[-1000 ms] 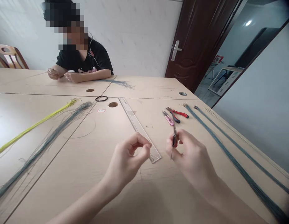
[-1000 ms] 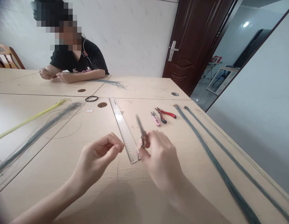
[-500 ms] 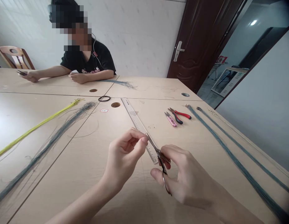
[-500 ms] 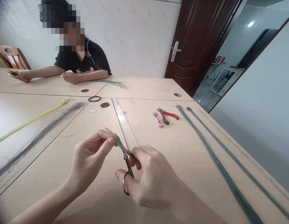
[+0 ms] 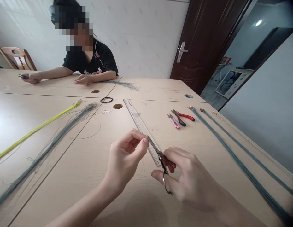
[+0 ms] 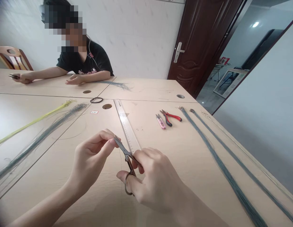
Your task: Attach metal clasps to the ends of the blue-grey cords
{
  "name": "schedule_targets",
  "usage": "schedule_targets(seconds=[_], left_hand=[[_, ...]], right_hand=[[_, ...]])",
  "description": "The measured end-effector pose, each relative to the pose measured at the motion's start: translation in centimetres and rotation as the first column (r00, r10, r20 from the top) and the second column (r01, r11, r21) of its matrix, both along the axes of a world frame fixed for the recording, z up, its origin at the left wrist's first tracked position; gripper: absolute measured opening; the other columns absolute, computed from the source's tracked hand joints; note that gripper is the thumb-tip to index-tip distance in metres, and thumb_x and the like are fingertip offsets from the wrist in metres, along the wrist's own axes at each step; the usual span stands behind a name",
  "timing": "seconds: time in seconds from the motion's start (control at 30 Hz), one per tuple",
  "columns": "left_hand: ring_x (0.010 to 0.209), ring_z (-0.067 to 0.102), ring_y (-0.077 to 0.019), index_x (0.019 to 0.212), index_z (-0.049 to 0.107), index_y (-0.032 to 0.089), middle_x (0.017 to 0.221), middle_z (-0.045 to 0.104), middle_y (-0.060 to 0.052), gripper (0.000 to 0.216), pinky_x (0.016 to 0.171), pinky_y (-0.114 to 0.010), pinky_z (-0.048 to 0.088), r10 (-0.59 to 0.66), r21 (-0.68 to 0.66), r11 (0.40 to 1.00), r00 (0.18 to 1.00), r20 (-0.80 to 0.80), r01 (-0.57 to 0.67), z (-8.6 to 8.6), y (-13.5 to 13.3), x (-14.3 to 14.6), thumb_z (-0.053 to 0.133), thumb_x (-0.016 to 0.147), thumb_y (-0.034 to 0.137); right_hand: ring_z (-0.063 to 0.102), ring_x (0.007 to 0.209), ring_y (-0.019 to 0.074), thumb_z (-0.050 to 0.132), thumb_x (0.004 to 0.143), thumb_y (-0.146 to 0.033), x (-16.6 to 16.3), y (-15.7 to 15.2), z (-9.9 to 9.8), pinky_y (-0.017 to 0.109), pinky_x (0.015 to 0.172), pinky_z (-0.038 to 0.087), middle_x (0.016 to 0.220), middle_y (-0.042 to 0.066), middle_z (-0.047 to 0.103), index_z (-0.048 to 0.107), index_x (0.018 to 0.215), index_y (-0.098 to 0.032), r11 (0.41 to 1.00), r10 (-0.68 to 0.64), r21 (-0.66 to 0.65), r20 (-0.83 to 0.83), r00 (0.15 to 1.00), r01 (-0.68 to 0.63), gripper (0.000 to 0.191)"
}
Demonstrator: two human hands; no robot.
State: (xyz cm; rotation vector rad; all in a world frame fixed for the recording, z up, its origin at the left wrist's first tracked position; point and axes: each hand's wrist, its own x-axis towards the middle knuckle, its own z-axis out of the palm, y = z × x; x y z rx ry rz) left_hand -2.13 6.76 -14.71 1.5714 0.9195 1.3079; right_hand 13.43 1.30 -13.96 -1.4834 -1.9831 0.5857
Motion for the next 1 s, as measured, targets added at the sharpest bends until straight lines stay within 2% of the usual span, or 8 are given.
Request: schedule_targets(seconds=[0.2, 0.5, 1.0], left_hand=[[0.063, 0.050, -0.0067, 0.064, 0.055, 0.016, 0.064, 0.054, 0.003, 0.019, 0.058, -0.016, 0.041, 0.018, -0.002, 1.000, 1.000, -0.002, -0.018, -0.01, 0.14, -0.03, 0.054, 0.083, 0.015], [0.063, 0.050, -0.0055, 0.064, 0.054, 0.016, 0.064, 0.055, 0.004, 0.019, 0.057, -0.014, 0.041, 0.031, -0.021, 0.999, 0.999, -0.018, -0.031, -0.16, 0.19, -0.03, 0.054, 0.083, 0.016], [0.064, 0.049, -0.0057, 0.064, 0.054, 0.017, 0.065, 0.054, 0.004, 0.018, 0.056, -0.013, 0.040, 0.038, -0.058, 0.998, 0.999, -0.008, -0.038, -0.15, 0.31, -0.13, 0.055, 0.082, 0.016]], right_hand=[[0.039, 0.056, 0.0082, 0.063, 0.078, -0.027, 0.09, 0.25, -0.03, 0.022, 0.053, 0.030, 0.061, -0.006, 0.041, 0.036, 0.062, -0.019, 0.999, -0.003, 0.036, 0.013, 1.000, 0.003, 0.033], [0.039, 0.055, 0.0080, 0.065, 0.076, -0.031, -0.14, -0.03, 0.01, 0.021, 0.052, 0.031, 0.060, -0.006, 0.041, 0.036, 0.062, -0.019, 0.999, -0.009, -0.045, 0.016, 1.000, 0.009, 0.035], [0.038, 0.053, 0.0077, 0.065, 0.077, -0.030, -0.02, 0.06, 0.04, 0.021, 0.051, 0.030, 0.057, -0.006, 0.041, 0.034, 0.059, -0.018, 0.999, -0.019, -0.047, 0.036, 0.999, 0.020, 0.037]])
